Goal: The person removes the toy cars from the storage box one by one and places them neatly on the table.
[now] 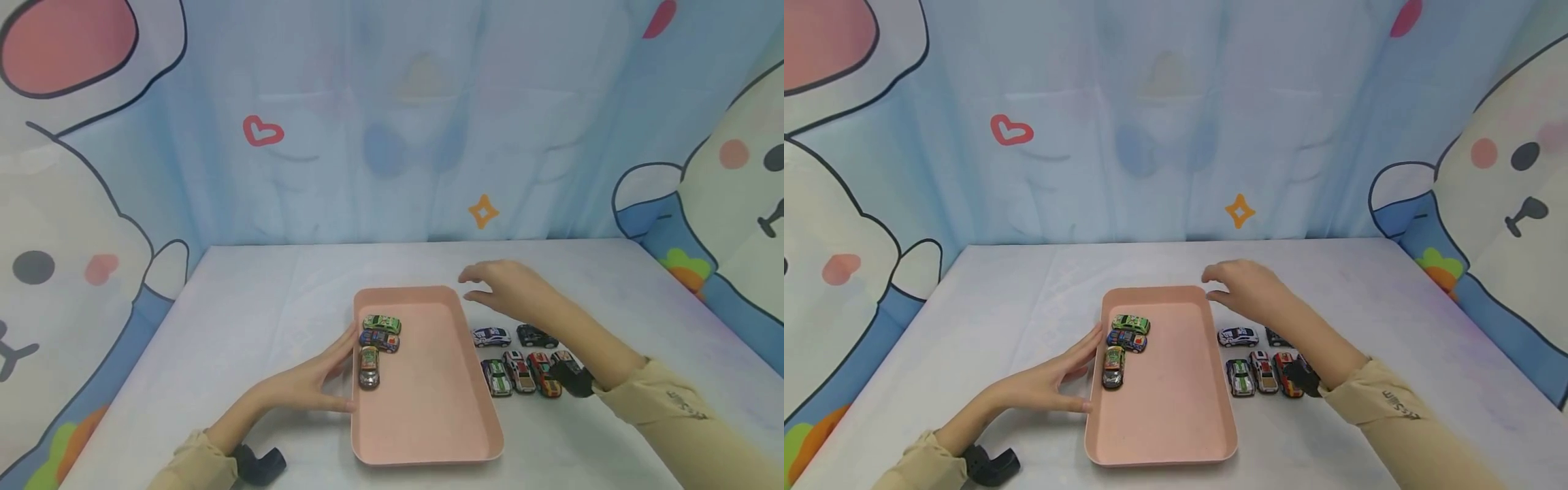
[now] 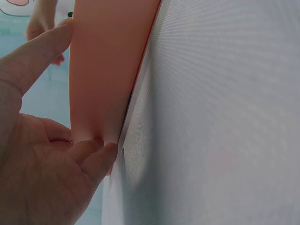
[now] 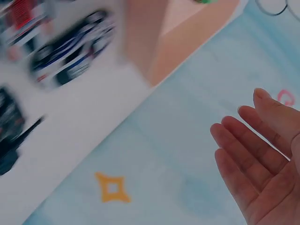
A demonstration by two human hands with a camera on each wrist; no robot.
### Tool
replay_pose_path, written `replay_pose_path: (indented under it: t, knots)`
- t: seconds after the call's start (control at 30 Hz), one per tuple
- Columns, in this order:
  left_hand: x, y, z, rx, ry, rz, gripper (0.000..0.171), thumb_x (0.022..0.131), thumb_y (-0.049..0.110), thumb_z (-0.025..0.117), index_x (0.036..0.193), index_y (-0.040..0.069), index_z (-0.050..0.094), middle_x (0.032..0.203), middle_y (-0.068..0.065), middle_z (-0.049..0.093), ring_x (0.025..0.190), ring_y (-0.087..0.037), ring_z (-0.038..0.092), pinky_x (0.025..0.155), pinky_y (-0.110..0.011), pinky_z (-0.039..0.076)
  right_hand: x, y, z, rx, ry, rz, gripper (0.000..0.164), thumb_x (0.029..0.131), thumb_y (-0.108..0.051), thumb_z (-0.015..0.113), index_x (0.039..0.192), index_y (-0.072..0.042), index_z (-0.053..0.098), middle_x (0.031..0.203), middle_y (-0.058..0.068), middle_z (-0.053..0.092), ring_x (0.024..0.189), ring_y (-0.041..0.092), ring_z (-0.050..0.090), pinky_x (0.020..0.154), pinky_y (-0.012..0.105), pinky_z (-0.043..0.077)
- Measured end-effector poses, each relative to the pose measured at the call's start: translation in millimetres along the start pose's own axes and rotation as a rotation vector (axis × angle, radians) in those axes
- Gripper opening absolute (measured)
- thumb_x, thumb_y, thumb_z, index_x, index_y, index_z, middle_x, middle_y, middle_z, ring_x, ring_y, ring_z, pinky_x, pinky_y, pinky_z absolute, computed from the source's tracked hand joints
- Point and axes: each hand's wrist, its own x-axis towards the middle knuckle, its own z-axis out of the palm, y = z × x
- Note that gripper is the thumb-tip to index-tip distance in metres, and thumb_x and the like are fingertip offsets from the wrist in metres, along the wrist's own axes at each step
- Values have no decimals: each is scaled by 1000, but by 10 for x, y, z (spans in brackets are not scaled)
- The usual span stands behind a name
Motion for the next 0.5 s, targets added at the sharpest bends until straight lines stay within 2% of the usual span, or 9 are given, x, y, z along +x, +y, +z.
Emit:
replay_pose_path:
  t: [0.2, 0.37, 0.5]
  knots:
    - [0, -17, 5, -8, 1, 6, 108, 79, 26, 76, 150, 11, -5, 154, -3, -17, 139, -18, 2, 107, -35, 25, 251, -342, 9, 23, 9, -81, 24, 82, -10, 73, 105, -6, 68, 100, 4, 67, 92, 22, 61, 78, 38, 52]
    - [2, -22, 4, -2, 6, 8, 109, 79, 26, 77, 150, 11, -4, 154, -2, -16, 139, -19, 3, 107, -35, 25, 436, -499, 80, 57, -13, -111, 22, 82, -10, 73, 103, -6, 68, 100, 4, 67, 92, 23, 62, 76, 35, 52]
    - [0, -27, 3, -2, 5, 6, 108, 79, 26, 76, 150, 11, -4, 154, -3, -16, 139, -19, 3, 107, -35, 25, 565, -585, 222, 86, -55, -136, 19, 82, -10, 73, 100, -6, 68, 97, 5, 67, 90, 22, 62, 76, 33, 52]
